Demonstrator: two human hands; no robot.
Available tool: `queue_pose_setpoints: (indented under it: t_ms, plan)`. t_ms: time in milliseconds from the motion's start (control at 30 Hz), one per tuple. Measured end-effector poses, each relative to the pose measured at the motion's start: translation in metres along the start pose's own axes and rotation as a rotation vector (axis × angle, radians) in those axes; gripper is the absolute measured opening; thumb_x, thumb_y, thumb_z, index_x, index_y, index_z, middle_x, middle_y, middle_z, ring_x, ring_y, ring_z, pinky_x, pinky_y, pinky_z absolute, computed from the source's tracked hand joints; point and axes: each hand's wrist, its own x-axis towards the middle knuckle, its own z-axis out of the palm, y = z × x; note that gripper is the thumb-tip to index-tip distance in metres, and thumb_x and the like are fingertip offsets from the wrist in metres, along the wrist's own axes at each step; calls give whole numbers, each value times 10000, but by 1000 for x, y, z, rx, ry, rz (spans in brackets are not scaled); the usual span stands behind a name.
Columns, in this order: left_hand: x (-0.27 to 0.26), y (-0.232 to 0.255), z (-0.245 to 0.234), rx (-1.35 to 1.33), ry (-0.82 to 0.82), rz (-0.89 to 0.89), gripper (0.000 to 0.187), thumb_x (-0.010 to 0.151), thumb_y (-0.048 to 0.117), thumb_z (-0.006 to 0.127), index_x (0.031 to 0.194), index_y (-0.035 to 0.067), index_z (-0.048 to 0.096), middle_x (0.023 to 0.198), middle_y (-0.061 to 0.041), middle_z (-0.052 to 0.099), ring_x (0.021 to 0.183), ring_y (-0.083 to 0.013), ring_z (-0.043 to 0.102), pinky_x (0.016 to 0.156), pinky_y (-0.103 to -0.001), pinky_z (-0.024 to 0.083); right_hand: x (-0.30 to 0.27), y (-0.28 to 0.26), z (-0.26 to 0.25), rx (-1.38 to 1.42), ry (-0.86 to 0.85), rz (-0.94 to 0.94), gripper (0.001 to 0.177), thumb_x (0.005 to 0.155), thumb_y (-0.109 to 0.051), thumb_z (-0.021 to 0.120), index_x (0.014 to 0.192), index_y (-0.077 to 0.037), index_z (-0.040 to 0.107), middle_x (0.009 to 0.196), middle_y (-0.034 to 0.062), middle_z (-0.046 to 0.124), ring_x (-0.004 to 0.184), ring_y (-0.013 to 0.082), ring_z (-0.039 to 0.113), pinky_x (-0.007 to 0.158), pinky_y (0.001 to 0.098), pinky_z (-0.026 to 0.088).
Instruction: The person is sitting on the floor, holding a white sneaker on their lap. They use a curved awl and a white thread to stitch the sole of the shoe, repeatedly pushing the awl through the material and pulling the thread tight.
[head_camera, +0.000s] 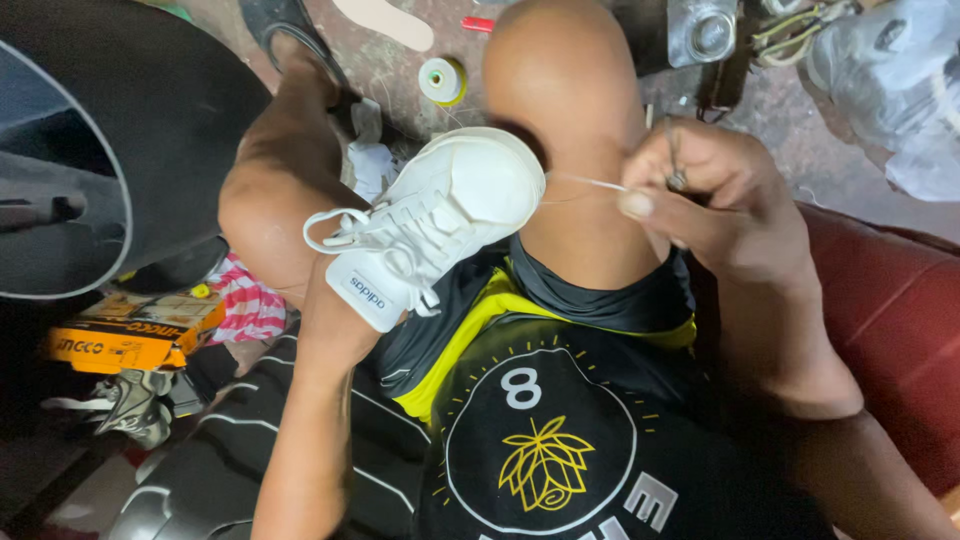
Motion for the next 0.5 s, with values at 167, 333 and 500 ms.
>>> queue_pose_setpoints:
  t_ms: [167, 333, 500]
  plan:
    - [15, 5, 18, 64, 13, 52, 215, 859, 50, 713, 1065, -15, 713, 944, -111, 750, 841, -188, 690, 764, -320, 541, 9, -17, 11, -280, 89, -263, 211, 1077, -155, 625, 957, 16, 593, 874, 156, 593, 688, 81, 468, 617, 245, 383]
    - [19, 6, 22, 111, 23, 16, 174, 867, 51, 713, 1028, -16, 730, 912, -107, 751, 818, -186, 691, 746, -325, 534, 17, -13, 30, -188, 50, -314, 220, 1099, -160, 613, 959, -1, 554, 861, 135, 597, 681, 100, 513, 630, 249, 420]
    - [19, 10, 25, 53, 26, 51, 197, 850, 27, 708, 1041, -19, 715, 954, -109, 740, 856, -190, 682, 777, -319, 536, 40, -1, 51, -241, 45, -348, 235, 1121, -165, 602, 961, -17, 515, 848, 115, 600, 674, 120, 557, 643, 253, 458]
